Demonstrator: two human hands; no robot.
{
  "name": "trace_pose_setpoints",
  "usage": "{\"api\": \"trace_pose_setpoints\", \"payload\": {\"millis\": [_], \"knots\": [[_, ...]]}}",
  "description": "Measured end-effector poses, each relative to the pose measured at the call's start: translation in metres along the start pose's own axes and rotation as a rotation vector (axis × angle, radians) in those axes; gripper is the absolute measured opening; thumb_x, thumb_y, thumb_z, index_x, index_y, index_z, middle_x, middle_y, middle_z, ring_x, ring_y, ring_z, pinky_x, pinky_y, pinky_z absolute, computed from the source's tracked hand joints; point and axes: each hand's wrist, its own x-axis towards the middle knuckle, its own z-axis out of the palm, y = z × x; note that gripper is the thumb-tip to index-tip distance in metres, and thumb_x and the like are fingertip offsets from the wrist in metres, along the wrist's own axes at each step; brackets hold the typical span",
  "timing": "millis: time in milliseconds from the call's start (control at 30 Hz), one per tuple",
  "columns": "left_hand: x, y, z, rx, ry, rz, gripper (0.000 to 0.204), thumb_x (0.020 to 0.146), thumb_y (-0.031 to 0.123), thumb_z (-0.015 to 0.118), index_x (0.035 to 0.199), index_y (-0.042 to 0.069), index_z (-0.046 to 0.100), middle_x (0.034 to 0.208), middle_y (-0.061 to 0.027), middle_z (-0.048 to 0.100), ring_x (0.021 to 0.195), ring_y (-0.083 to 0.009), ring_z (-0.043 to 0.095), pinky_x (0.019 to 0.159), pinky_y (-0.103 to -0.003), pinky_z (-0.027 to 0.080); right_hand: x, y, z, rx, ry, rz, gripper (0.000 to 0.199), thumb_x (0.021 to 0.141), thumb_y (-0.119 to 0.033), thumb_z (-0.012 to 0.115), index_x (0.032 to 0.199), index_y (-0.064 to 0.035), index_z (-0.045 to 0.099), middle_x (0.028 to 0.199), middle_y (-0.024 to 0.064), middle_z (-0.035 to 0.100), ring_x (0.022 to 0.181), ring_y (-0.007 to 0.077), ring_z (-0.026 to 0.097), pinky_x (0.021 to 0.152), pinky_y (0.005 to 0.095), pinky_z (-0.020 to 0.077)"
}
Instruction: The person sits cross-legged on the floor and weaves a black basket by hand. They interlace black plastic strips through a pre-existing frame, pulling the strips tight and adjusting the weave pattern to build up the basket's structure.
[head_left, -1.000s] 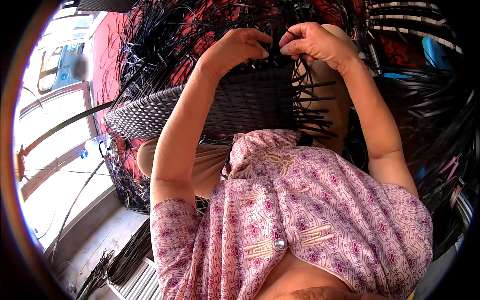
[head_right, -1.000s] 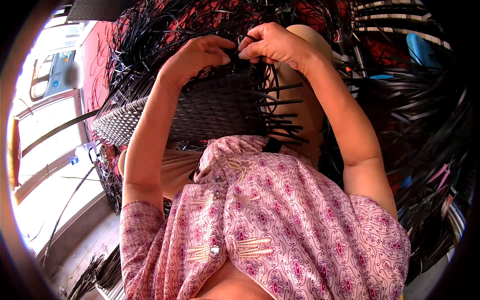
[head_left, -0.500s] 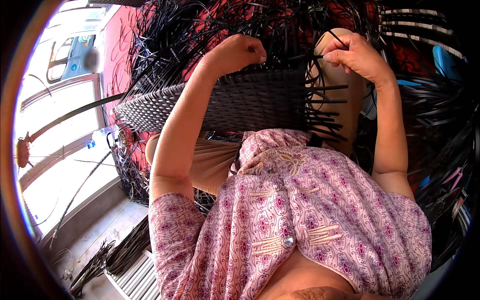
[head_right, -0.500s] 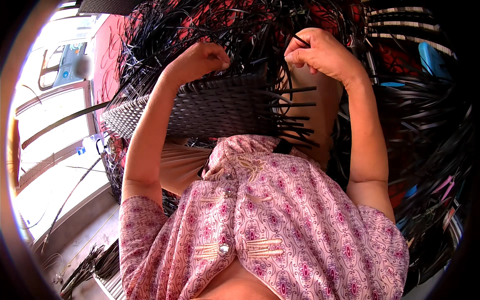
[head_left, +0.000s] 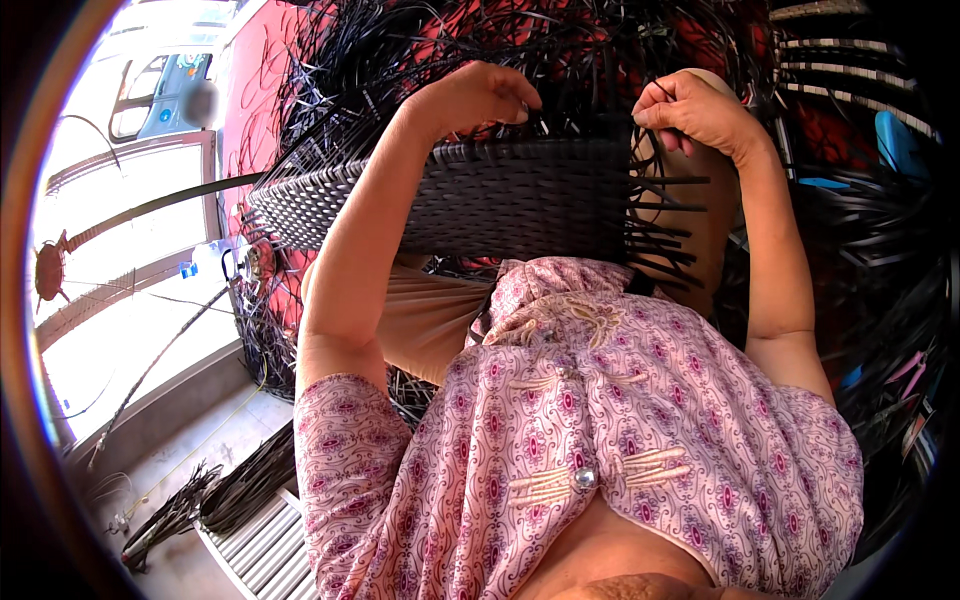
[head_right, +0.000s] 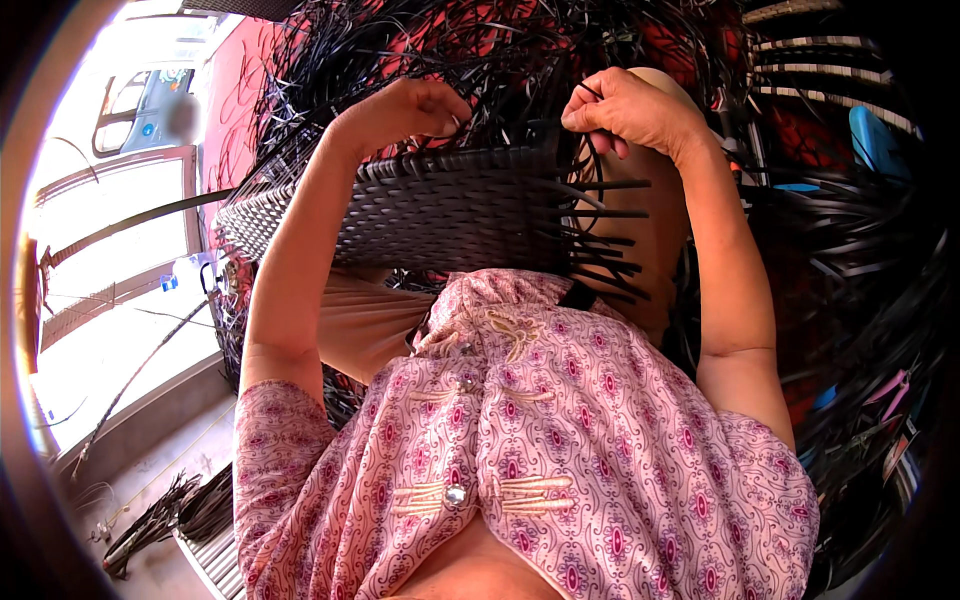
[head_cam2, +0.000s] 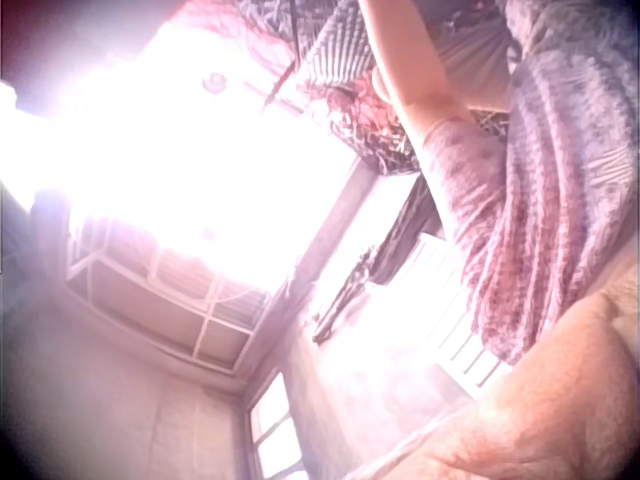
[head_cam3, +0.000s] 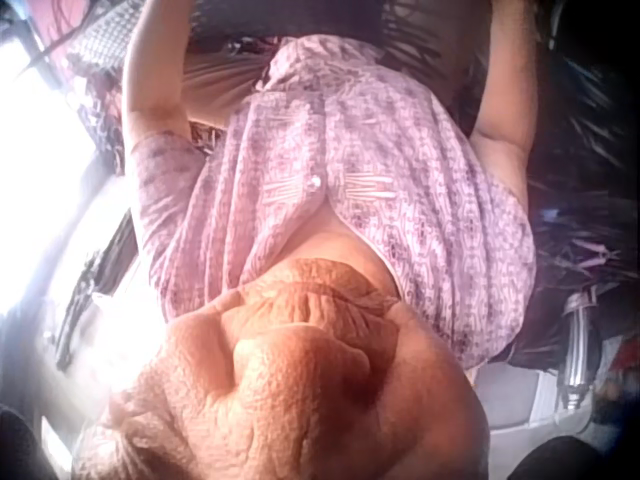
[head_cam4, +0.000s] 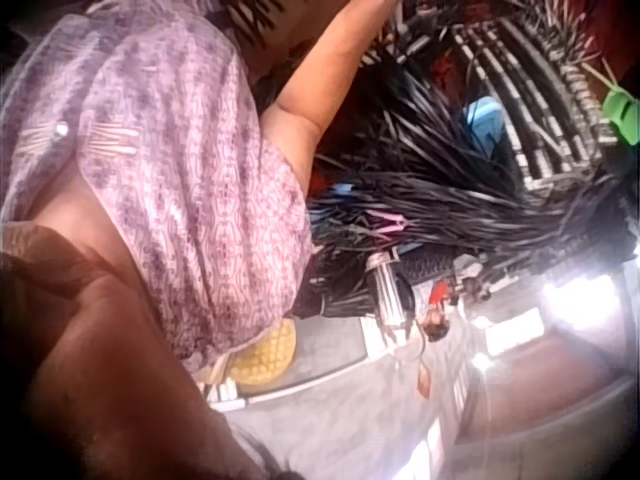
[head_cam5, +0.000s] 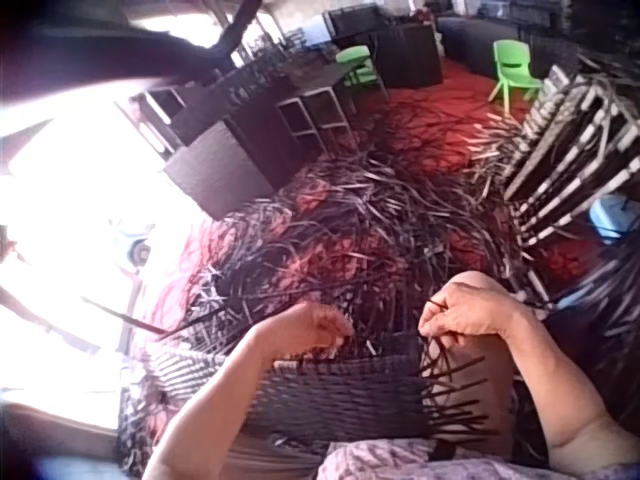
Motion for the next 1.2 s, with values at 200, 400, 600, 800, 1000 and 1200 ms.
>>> {"api": "trace_pose_setpoints", "payload": {"millis": [200, 400, 600, 800, 1000, 1200], "knots": [[-0.004, 0.003, -0.005, -0.047, -0.109, -0.022, 0.032, 0.086, 0.005, 0.068, 0.118, 0.002, 0.066, 0.091, -0.0008, 0.068, 0.086, -0.0079, 0.06, 0.081, -0.023, 0.048, 0.003, 0.004, 0.0, -0.01, -0.048, 0.025, 0.012, 0.087, -0.017, 0.068, 0.085, -0.0052, 0.066, 0.059, -0.0024, 0.058, 0.047, 0.0036, 0.051, 0.04, 0.0205, 0.0379], [-0.005, 0.002, -0.008, -0.042, -0.127, 0.0, 0.033, 0.086, 0.006, 0.067, 0.118, 0.001, 0.065, 0.092, -0.0022, 0.068, 0.086, -0.0083, 0.062, 0.077, -0.023, 0.049, 0.006, 0.012, 0.002, 0.063, -0.047, 0.003, 0.008, 0.09, -0.012, 0.066, 0.088, -0.0042, 0.066, 0.061, -0.0025, 0.059, 0.045, 0.0027, 0.05, 0.038, 0.0182, 0.0361], [-0.008, 0.019, -0.014, -0.059, -0.115, -0.04, 0.029, 0.086, 0.008, 0.069, 0.114, 0.002, 0.067, 0.091, -0.0023, 0.068, 0.085, -0.0089, 0.063, 0.075, -0.025, 0.05, 0.003, 0.012, 0.001, 0.079, -0.022, 0.011, 0.011, 0.086, -0.014, 0.069, 0.084, -0.0046, 0.065, 0.061, -0.0026, 0.058, 0.048, 0.0032, 0.052, 0.039, 0.0195, 0.0369], [-0.012, -0.011, -0.02, 0.05, -0.044, -0.02, 0.021, 0.086, 0.009, 0.069, 0.106, 0.001, 0.069, 0.087, -0.0001, 0.067, 0.082, -0.0091, 0.062, 0.076, -0.027, 0.05, -0.024, 0.007, -0.012, 0.007, 0.062, -0.151, 0.008, 0.082, -0.01, 0.069, 0.08, -0.0023, 0.068, 0.062, -0.0012, 0.059, 0.049, 0.0066, 0.053, 0.043, 0.0221, 0.0406], [-0.026, -0.003, -0.012, 0.167, 0.025, -0.038, 0.015, 0.086, 0.013, 0.071, 0.097, 0.003, 0.072, 0.089, -0.0016, 0.068, 0.086, -0.0115, 0.063, 0.08, -0.028, 0.051, -0.033, 0.015, -0.025, -0.098, 0.125, -0.066, 0.02, 0.087, -0.02, 0.068, 0.079, -0.0024, 0.069, 0.06, -0.0016, 0.055, 0.045, 0.0037, 0.046, 0.043, 0.0204, 0.0362], [-0.026, -0.006, -0.016, 0.285, 0.034, -0.054, 0.017, 0.087, 0.015, 0.07, 0.099, 0.002, 0.072, 0.091, -0.0063, 0.07, 0.088, -0.0138, 0.065, 0.083, -0.029, 0.051, -0.027, 0.007, -0.02, -0.046, 0.09, -0.113, 0.017, 0.086, -0.018, 0.07, 0.077, -0.0041, 0.066, 0.06, -0.0014, 0.054, 0.044, 0.004, 0.045, 0.041, 0.021, 0.0367]]}}
